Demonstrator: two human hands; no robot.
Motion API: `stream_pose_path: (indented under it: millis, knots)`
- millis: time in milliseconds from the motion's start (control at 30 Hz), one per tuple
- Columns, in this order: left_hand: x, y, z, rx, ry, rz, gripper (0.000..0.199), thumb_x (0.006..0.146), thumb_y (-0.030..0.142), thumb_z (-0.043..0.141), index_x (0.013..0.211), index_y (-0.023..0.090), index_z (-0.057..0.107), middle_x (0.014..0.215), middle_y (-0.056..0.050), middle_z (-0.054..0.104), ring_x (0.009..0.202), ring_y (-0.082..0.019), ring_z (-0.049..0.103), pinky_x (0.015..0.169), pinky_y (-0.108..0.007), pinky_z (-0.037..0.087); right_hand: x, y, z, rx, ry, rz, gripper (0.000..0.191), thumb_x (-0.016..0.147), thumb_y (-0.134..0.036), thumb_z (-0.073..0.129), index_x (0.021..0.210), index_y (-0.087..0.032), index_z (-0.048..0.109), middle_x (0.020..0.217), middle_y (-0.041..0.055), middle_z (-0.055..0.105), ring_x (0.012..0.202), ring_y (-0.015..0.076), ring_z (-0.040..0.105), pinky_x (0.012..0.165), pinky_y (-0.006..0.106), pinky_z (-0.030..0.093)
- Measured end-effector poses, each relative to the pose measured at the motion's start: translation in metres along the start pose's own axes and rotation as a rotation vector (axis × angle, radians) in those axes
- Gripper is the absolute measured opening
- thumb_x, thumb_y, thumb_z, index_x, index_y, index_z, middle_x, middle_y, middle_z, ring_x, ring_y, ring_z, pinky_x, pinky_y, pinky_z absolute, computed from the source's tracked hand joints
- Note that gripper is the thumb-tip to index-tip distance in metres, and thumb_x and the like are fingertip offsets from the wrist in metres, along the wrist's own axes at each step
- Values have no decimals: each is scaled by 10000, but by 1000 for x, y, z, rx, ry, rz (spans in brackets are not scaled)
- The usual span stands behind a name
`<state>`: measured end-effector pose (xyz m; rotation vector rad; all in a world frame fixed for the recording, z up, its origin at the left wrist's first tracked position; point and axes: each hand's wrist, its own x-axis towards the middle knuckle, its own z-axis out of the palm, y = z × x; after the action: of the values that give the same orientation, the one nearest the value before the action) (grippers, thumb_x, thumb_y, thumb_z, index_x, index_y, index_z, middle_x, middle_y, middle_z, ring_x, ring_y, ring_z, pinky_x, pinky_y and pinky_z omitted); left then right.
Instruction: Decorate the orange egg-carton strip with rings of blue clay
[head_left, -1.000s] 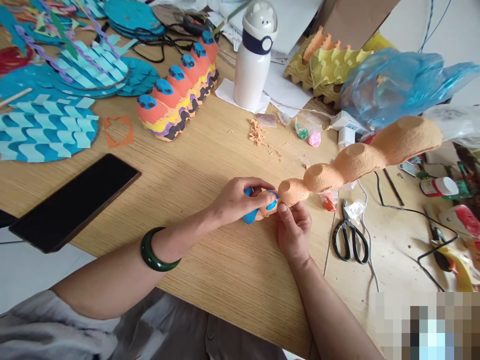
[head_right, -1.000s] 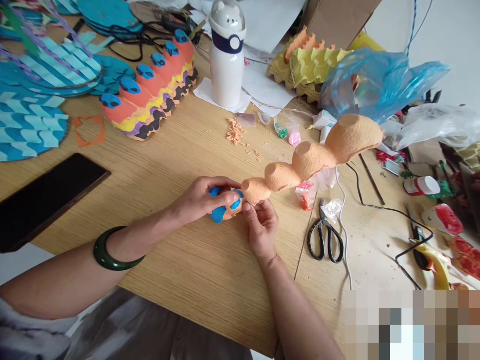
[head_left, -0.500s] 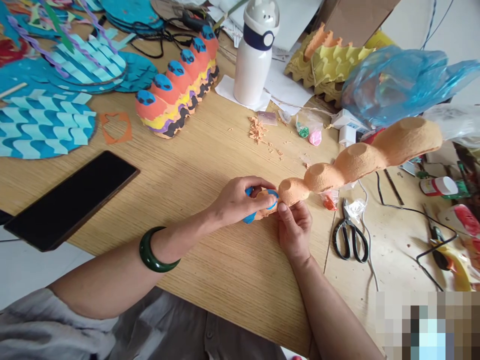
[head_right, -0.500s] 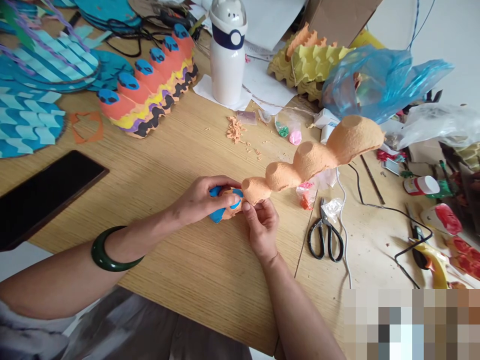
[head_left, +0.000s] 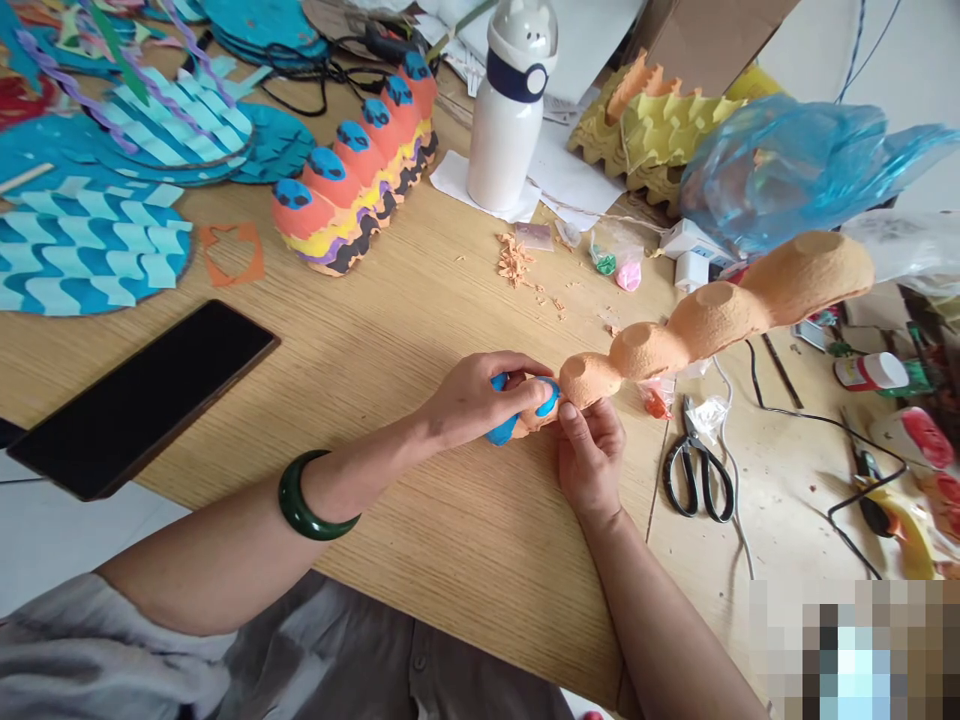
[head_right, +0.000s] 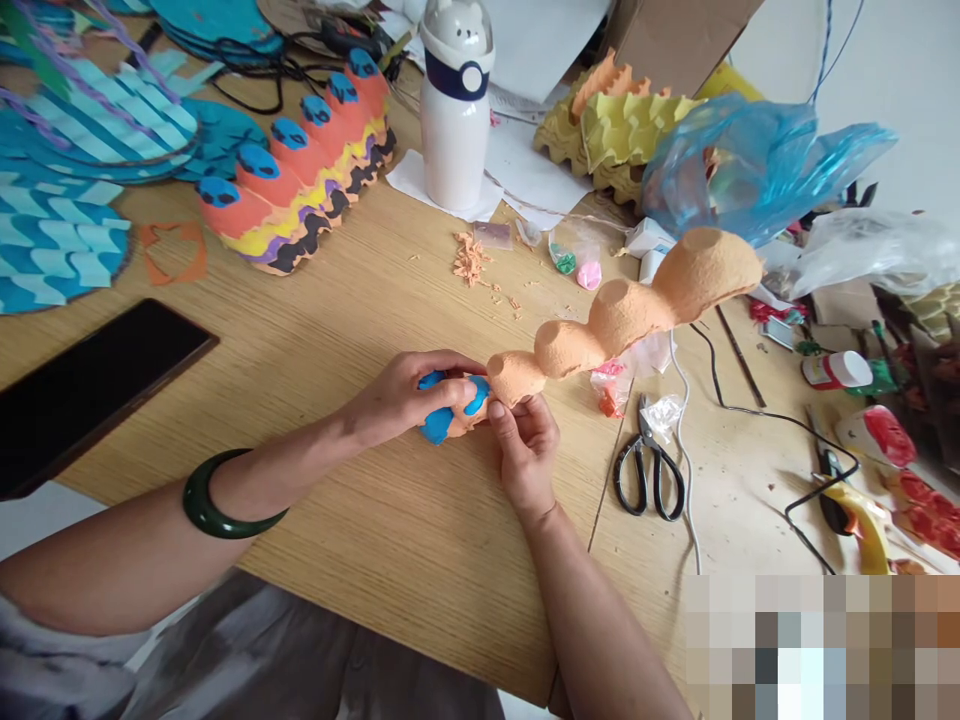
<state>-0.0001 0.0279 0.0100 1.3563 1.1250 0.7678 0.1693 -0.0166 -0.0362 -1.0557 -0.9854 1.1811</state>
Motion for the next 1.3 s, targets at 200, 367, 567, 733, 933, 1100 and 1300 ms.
stream_pose_path:
  millis: [200, 367, 567, 733, 933, 1100, 1300]
  knots:
    - [0, 0, 1, 55, 31, -2, 375, 780, 508, 713, 948, 187, 811, 878, -46, 786, 829, -198, 691, 705, -294, 543, -4, 3, 0, -24, -28, -6, 208, 869, -457, 808, 1014, -316, 755, 1031, 5, 811, 956, 211, 760, 900, 407, 637]
    - [0, -2, 2, 60, 12, -6, 369, 742, 457, 733, 977, 182, 802, 911, -57, 793, 839, -206, 698, 715, -302, 546, -6, 3, 1, -19, -38, -39, 191, 887, -435, 800, 1024, -307, 763, 995, 4, 812, 937, 197, 764, 872, 378, 634]
    - [2, -5, -1, 63, -5, 22, 330, 753, 400, 728, 984, 176, 805, 941, -58, 808, 875, -214, 728, 733, -299, 563, -2, 3, 2, 35, -34, 74, 219, 835, -456, 843, 971, -306, 759, 928, -11, 807, 844, 195, 752, 802, 372, 635]
    - [2, -5, -3, 82, -46, 11, 347, 800, 420, 681, 1009, 178, 815, 1021, -58, 819, 943, -225, 734, 781, -305, 556, 1, 0, 2, 115, -39, 128, 197, 830, -446, 850, 916, -303, 746, 881, -35, 776, 763, 165, 714, 733, 340, 618]
    - [2, -5, -5, 82, -102, 33, 443, 779, 460, 701, 1067, 141, 806, 1052, -79, 816, 965, -227, 733, 786, -287, 546, 3, -3, 2, 128, -19, 185, 249, 790, -458, 872, 869, -282, 715, 805, -33, 725, 711, 154, 667, 674, 307, 596]
    - [2, -7, -7, 31, -172, 43, 386, 822, 438, 704, 1040, 136, 807, 977, -65, 812, 887, -196, 725, 736, -257, 524, 4, -4, -1, 160, 7, 246, 276, 747, -452, 907, 812, -259, 719, 765, -41, 716, 638, 121, 640, 594, 257, 567]
    - [1, -10, -7, 60, -200, 96, 352, 856, 450, 695, 951, 121, 776, 862, -42, 739, 788, -159, 652, 669, -241, 471, 7, -7, 0, 202, 19, 256, 275, 747, -437, 903, 785, -243, 711, 746, -40, 717, 618, 117, 638, 582, 259, 563]
